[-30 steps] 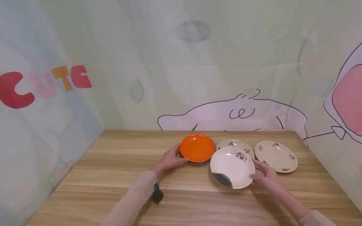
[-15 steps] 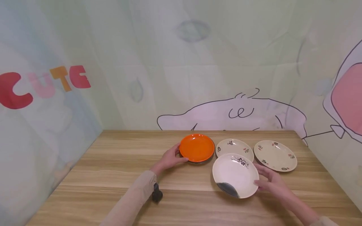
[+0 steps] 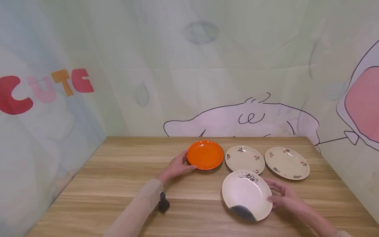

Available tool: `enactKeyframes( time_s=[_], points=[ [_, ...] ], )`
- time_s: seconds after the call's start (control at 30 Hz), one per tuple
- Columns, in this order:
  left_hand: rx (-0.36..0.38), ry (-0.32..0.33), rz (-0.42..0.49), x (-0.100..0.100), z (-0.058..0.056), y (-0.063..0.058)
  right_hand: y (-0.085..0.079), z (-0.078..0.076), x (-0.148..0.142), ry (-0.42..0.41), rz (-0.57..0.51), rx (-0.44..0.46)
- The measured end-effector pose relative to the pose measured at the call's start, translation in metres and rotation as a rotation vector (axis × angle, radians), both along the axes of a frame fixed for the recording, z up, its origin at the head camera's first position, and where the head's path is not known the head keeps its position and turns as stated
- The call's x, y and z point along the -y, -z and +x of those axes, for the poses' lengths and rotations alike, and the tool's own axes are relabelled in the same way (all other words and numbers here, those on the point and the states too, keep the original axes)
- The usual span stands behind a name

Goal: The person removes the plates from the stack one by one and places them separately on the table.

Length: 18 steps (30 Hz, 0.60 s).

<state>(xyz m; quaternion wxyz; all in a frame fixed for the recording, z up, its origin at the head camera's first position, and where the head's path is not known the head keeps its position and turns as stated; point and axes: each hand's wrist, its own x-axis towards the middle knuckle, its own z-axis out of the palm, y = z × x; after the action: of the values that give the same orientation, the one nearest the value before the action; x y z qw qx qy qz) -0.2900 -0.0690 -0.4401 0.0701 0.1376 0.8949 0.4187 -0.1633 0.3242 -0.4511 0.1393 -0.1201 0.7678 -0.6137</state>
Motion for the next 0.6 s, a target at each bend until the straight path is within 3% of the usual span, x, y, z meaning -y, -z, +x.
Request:
enactKeyframes(
  time_s=[0.2, 0.6],
  points=[
    [0.001, -0.006, 0.000, 0.000, 0.000, 0.001, 0.003, -0.002, -0.008, -0.120, -0.058, -0.013],
    [0.000, 0.004, 0.002, 0.000, 0.000, 0.000, 0.001, -0.002, -0.020, -0.238, -0.065, 0.022]
  ],
)
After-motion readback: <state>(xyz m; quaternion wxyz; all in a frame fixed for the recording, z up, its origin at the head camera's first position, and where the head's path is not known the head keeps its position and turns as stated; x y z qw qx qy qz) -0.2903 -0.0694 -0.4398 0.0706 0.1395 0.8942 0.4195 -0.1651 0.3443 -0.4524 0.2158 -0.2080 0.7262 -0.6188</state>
